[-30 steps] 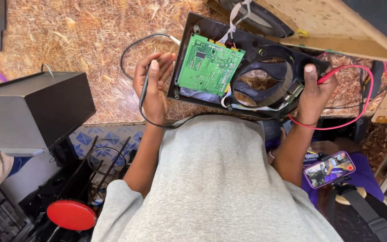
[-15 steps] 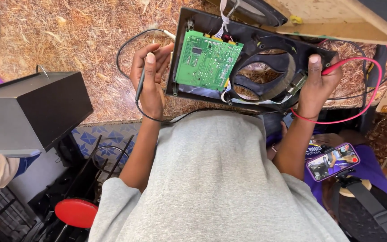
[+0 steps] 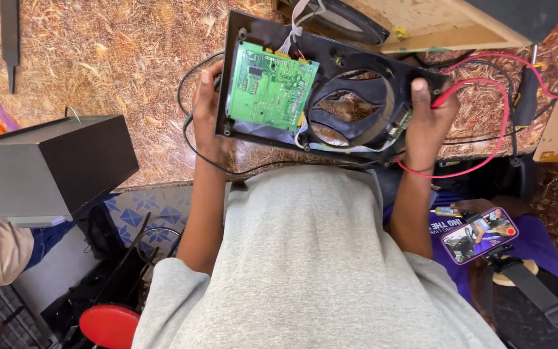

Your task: The person is using a multimeter to inspect and test various points on a circuit board located inside a disassembled speaker housing.

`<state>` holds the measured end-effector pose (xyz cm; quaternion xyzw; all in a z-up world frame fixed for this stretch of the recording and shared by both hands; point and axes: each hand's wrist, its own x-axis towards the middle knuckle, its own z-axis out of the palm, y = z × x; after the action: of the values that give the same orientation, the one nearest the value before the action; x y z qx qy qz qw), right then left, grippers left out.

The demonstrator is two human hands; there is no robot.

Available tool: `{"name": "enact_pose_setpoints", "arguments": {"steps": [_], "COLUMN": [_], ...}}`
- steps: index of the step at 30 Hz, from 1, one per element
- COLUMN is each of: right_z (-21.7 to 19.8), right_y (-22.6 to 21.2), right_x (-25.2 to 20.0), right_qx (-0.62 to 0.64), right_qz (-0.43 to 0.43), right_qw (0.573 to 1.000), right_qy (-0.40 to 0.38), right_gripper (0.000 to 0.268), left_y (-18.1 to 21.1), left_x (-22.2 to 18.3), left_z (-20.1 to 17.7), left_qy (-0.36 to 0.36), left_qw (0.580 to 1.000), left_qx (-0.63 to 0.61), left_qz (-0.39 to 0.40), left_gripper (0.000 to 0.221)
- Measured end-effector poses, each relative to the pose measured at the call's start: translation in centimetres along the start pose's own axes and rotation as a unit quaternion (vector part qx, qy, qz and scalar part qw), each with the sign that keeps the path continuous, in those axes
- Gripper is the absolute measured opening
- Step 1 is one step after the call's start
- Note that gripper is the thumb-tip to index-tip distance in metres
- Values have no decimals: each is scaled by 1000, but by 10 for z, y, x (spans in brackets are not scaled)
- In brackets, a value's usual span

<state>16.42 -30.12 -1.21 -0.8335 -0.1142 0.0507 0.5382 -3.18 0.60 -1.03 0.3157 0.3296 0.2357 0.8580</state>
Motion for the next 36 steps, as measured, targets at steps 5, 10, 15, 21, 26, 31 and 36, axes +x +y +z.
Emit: {"name": "enact_pose_setpoints", "arguments": {"steps": [5, 10, 15, 21, 26, 31, 36], "right_z": [12, 11, 11, 12, 11, 16, 18], "right_y": [-10, -2, 10, 4, -1, -10, -2], "right_x": [-2, -2, 1, 5, 5, 4, 2], "right_qx": [-40, -23, 3, 18, 20, 31, 84], "right_qz": [-49, -65, -75, -65, -68, -57, -84], "right_qw": [998, 997, 997, 998, 997, 997, 992], "right_qy": [4, -16, -5, -15, -22, -40, -37], "right_gripper": [33, 36, 34, 33, 30, 37, 29], "left_y": [11, 32, 62, 56, 58, 56, 16], "left_x": [-1, -15, -41, -35, -25, -1, 11], "left_z": [5, 11, 48, 43, 35, 10, -22], "left_qy": [-43, -39, -20, -43, -26, -12, 114], "left_qw": [997, 992, 946, 913, 915, 986, 991], "left_qx": [44, 65, 262, 336, 334, 137, -73], "left_qz": [36, 101, 190, 227, 225, 89, 3], "left_gripper": [45, 35, 33, 35, 30, 46, 31]}}
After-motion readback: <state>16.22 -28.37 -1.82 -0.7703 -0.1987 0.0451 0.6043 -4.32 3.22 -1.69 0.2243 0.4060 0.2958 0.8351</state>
